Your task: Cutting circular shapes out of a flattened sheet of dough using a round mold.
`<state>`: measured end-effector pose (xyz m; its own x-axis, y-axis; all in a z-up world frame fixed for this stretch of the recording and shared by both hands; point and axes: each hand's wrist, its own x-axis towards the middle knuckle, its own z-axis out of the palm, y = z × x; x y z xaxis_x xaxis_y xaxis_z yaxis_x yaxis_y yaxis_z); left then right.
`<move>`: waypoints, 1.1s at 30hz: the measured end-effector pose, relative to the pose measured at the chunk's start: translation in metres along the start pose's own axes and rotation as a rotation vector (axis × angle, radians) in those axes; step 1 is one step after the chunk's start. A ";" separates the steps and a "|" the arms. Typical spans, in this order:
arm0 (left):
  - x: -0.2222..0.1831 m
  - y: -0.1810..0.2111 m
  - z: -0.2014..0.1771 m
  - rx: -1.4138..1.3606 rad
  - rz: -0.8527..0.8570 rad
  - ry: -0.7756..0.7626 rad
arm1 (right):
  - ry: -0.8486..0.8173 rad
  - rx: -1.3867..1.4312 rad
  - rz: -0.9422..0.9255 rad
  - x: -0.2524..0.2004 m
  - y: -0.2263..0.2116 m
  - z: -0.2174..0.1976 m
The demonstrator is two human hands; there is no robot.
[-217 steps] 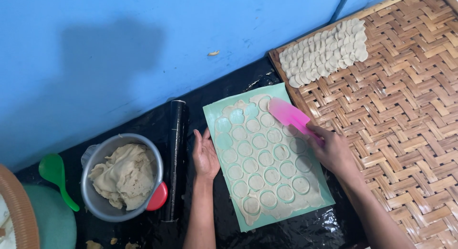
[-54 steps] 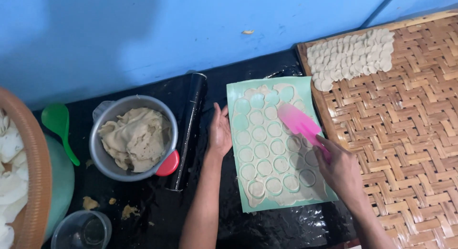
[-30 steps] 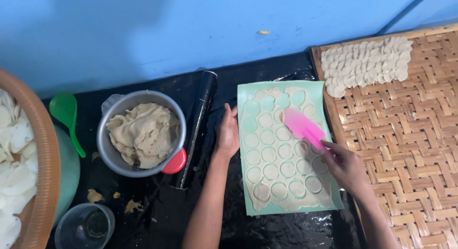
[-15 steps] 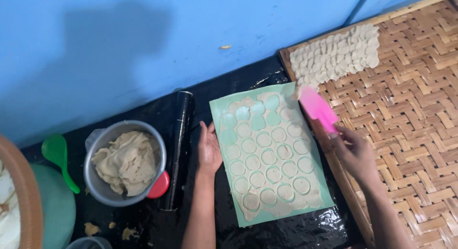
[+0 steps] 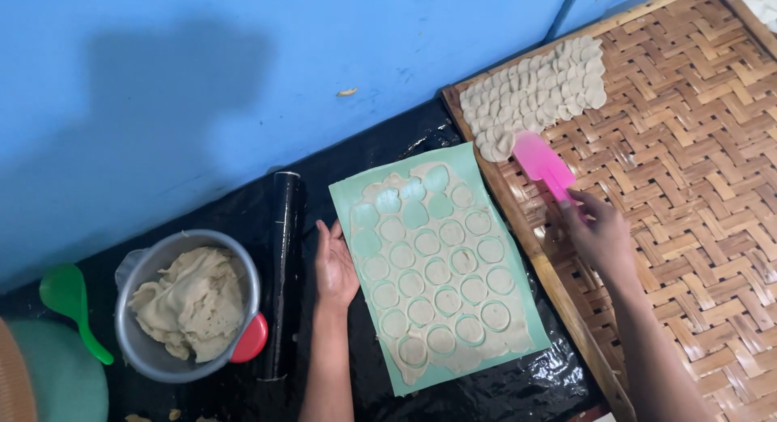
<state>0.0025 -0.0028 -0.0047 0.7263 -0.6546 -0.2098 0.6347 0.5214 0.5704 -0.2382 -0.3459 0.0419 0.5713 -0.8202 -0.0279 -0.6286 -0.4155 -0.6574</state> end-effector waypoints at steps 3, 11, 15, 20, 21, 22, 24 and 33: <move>0.000 -0.001 -0.003 -0.039 0.002 -0.028 | 0.007 -0.102 0.022 -0.004 -0.007 -0.003; 0.002 -0.002 -0.003 -0.002 0.032 -0.038 | 0.214 -0.422 -0.266 -0.030 -0.031 -0.017; 0.006 0.000 0.000 -0.009 0.011 -0.030 | 0.212 -0.387 -0.302 -0.044 -0.026 -0.013; 0.013 0.008 0.002 0.217 0.080 0.099 | 0.007 -0.190 -0.291 -0.073 -0.030 -0.005; 0.016 0.006 -0.004 0.215 0.080 0.098 | 0.008 -0.192 -0.291 -0.079 -0.038 -0.005; 0.020 0.003 -0.010 0.247 0.094 0.113 | 0.010 -0.224 -0.290 -0.084 -0.045 -0.006; 0.024 0.000 -0.017 0.277 0.107 0.132 | 0.009 -0.257 -0.287 -0.088 -0.060 -0.007; 0.015 0.002 -0.011 0.245 0.154 0.106 | -0.033 -0.344 -0.244 -0.077 -0.055 -0.001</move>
<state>0.0176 -0.0058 -0.0151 0.8405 -0.5108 -0.1807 0.4422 0.4538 0.7736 -0.2482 -0.2602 0.0808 0.7386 -0.6706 0.0698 -0.6088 -0.7079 -0.3582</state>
